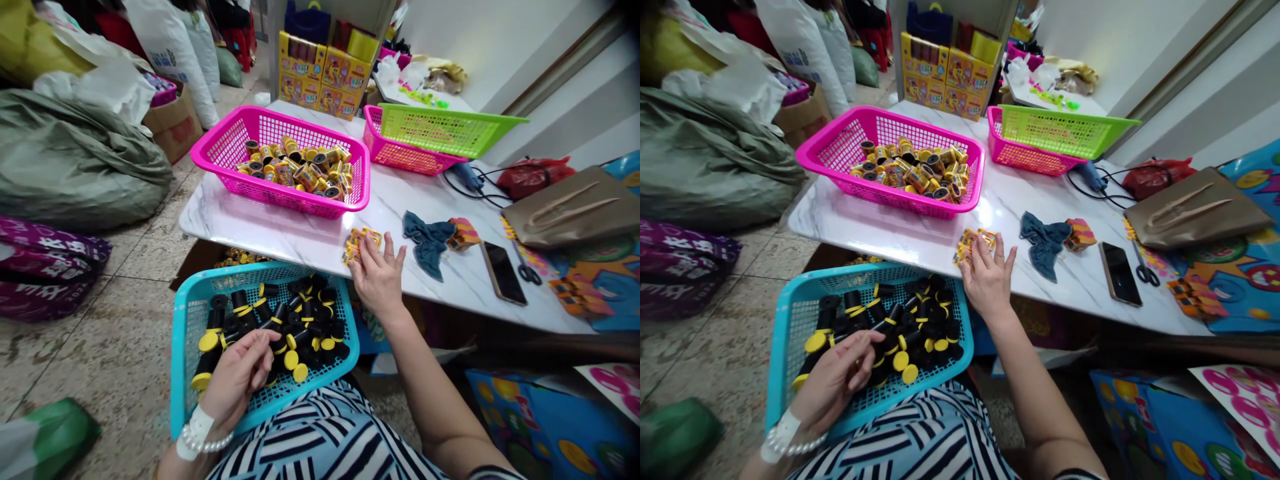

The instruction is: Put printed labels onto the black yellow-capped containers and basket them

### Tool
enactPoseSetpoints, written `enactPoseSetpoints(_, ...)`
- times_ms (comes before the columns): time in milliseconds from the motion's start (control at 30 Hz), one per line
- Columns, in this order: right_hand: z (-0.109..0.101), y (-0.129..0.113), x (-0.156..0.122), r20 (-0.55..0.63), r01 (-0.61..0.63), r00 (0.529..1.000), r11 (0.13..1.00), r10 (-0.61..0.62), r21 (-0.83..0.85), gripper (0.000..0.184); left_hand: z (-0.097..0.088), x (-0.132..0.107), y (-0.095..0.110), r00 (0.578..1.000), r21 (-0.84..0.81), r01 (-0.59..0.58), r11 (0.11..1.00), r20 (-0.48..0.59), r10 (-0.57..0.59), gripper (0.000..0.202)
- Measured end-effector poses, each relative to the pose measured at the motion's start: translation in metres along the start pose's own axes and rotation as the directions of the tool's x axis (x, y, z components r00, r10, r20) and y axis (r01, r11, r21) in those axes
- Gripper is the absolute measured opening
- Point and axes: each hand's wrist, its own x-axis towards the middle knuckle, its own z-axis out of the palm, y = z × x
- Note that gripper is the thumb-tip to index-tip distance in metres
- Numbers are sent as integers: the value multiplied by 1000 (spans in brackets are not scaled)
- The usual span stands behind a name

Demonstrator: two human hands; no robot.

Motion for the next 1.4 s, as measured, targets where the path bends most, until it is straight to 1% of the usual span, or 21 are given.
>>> enactPoseSetpoints(167, 11, -5, -7, -62, 4, 998, 998, 0, 70, 39, 2, -7, 2, 996, 87, -63, 994, -51, 67, 45)
enactPoseSetpoints(233, 13, -5, -6, -59, 1, 998, 997, 4, 77, 41, 1, -13, -1, 985, 227, -150, 962, -54, 166, 42)
enactPoseSetpoints(300, 9, -5, -5, -80, 0, 997, 996, 7, 88, 46, -6, -22, -8, 937, 430, -299, 852, -36, 347, 34)
enactPoseSetpoints(333, 5, -6, -7, -106, -2, 994, 995, 13, 102, 48, -13, -28, -13, 887, 538, -391, 747, 5, 461, 28)
enactPoseSetpoints(400, -6, -9, -16, -172, 4, 985, 989, 22, 150, 53, -36, -37, -24, 734, 708, -556, 436, 172, 657, 22)
enactPoseSetpoints(433, -11, -11, -25, -195, 23, 981, 983, 13, 183, 54, -51, -41, -30, 651, 742, -621, 252, 309, 693, 25)
enactPoseSetpoints(500, -18, -18, -50, -195, 102, 979, 961, -52, 257, 51, -80, -46, -43, 553, 757, -651, -60, 527, 646, 28)
enactPoseSetpoints(533, -18, -21, -65, -173, 136, 981, 946, -88, 294, 49, -92, -47, -49, 520, 730, -653, -202, 626, 581, 28)
enactPoseSetpoints(567, -17, -24, -81, -133, 148, 985, 934, -109, 325, 47, -103, -48, -54, 516, 712, -635, -300, 680, 520, 29)
enactPoseSetpoints(633, -11, -31, -110, -13, 75, 997, 933, -75, 352, 47, -115, -51, -61, 529, 683, -606, -407, 728, 435, 33)
enactPoseSetpoints(700, -4, -36, -132, 134, -76, 991, 933, 30, 352, 52, -118, -55, -65, 568, 699, -591, -402, 715, 408, 41)
enactPoseSetpoints(767, -1, -39, -147, 246, -196, 963, 912, 110, 359, 56, -117, -61, -66, 625, 742, -573, -347, 670, 401, 42)
enactPoseSetpoints(867, -8, -42, -161, 346, -269, 929, 879, 130, 393, 60, -118, -72, -65, 701, 792, -534, -296, 611, 368, 40)
enactPoseSetpoints(933, -17, -44, -167, 387, -271, 916, 870, 102, 412, 60, -121, -78, -64, 709, 783, -547, -298, 622, 333, 41)
enactPoseSetpoints(1000, -27, -46, -168, 365, -249, 927, 876, 91, 414, 59, -122, -80, -62, 682, 750, -579, -320, 660, 316, 39)
enactPoseSetpoints(1067, -34, -47, -162, 275, -195, 958, 894, 84, 404, 56, -121, -76, -56, 628, 708, -610, -355, 706, 329, 32)
enactPoseSetpoints(1167, -41, -35, -131, 50, -35, 999, 920, 16, 390, 48, -120, -59, -40, 520, 670, -641, -374, 738, 429, 34)
enactPoseSetpoints(1233, -43, -10, -99, -129, 35, 992, 962, 0, 269, 47, -120, -42, -29, 468, 661, -652, -370, 736, 489, 39)
enactPoseSetpoints(1267, -45, 8, -81, -210, 20, 978, 986, 15, 164, 48, -120, -33, -24, 433, 647, -665, -374, 741, 513, 38)
enactPoseSetpoints(1333, -49, 50, -51, -298, -112, 950, 992, 90, -57, 50, -118, -18, -18, 375, 632, -679, -375, 737, 563, 35)
enactPoseSetpoints(1400, -51, 90, -31, -233, -261, 949, 944, 212, -203, 50, -113, -12, -16, 359, 652, -663, -368, 708, 608, 31)
